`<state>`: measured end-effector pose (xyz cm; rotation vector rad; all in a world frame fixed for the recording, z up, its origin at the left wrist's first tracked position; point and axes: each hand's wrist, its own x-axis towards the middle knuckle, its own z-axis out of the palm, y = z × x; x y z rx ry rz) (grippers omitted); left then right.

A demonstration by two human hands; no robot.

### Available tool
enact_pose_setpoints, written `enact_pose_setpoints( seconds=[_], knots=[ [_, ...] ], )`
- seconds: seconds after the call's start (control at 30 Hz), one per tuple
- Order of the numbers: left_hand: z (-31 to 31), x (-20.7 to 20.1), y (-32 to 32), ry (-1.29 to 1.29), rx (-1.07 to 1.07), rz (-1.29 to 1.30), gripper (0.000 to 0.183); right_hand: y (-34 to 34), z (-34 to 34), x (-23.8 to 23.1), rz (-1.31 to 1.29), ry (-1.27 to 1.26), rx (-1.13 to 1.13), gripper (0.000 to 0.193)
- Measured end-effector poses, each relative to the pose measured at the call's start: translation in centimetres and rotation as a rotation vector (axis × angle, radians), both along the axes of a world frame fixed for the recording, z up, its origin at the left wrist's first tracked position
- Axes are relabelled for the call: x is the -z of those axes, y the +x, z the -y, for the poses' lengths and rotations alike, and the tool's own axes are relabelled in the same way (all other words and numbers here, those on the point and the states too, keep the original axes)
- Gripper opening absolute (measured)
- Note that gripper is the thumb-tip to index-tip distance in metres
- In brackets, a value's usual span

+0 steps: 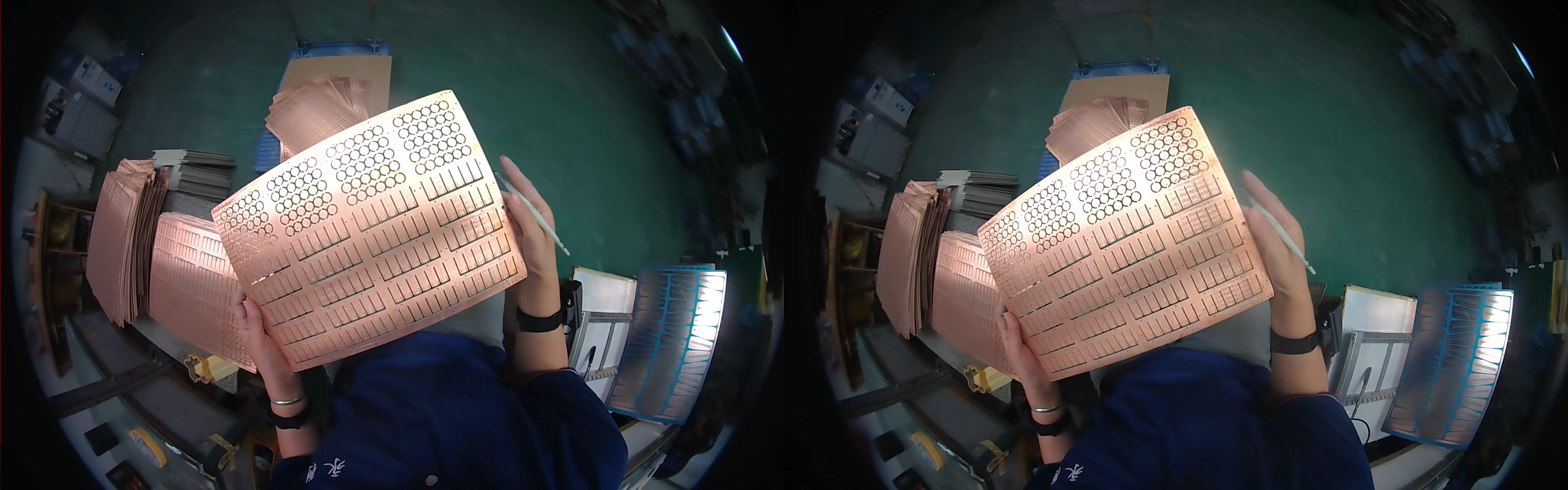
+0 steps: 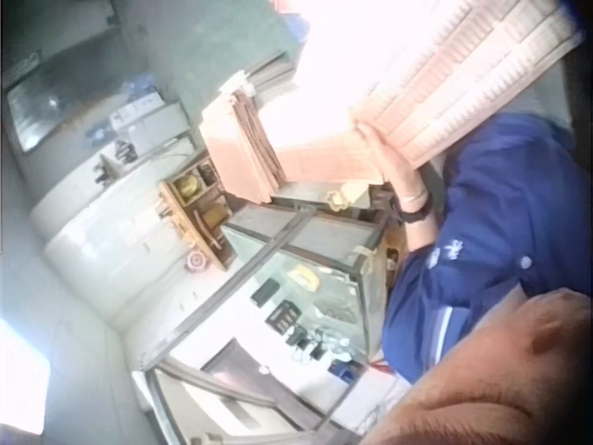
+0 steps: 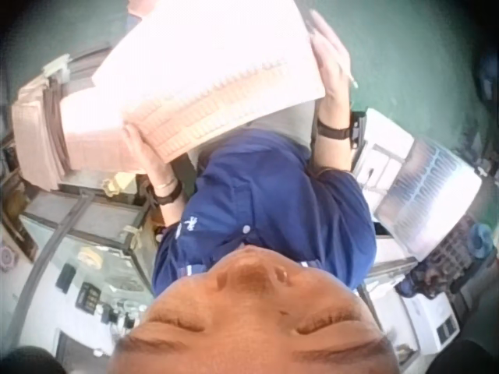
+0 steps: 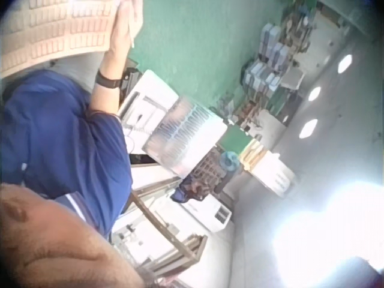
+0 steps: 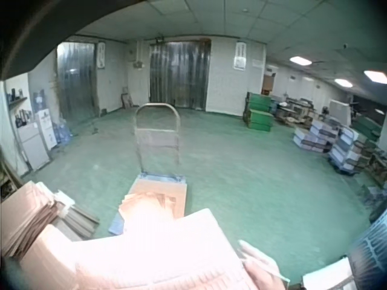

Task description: Inspecting and sorting copper-colored metal sheets with grid patterns on a workstation.

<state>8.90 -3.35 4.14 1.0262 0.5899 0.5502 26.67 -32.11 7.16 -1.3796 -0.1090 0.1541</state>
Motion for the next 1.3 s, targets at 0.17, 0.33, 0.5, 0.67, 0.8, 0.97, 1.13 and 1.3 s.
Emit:
enact_pose_setpoints(
  seconds=[0.17,0.33,0.5,0.67,0.8,0.97,1.13,1.3],
  knots=[
    [-0.3,0.5,0.0,-0.025,-0.003,0.074,0.032,-0.1,0.3,0.2,-0.118,0.163,-0.072,0.048],
    [-0.3,-0.1,-0.2,0.026,0.019,0.052,0.041,0.1,-0.3,0.0,-0.102,0.192,-0.095,0.040],
    [-0.3,-0.2,-0.3,0.014,0.013,0.070,0.040,0.2,-0.3,0.4,-0.132,0.256,-0.098,0.040],
    [-0.2,-0.6,-0.5,-0.122,0.025,0.136,0.030,0.1,-0.1,0.8,-0.144,0.271,-0.081,0.040],
    [-0.6,0.1,-1.0,-0.110,0.040,0.113,0.028,0.1,0.4,1.4,-0.141,0.216,-0.102,0.035],
    [-1.7,0.0,-1.1,0.059,0.048,0.175,0.020,0.6,2.0,2.1,-0.036,0.185,-0.155,0.019],
    [-2.2,0.7,0.2,0.165,0.090,0.488,0.011,0.7,-0.5,1.6,0.317,0.277,-0.167,0.016],
    [-1.9,1.7,-1.0,0.094,-0.015,0.213,0.013,0.9,-1.7,-0.1,-0.527,0.688,-0.197,0.041]
  ],
)
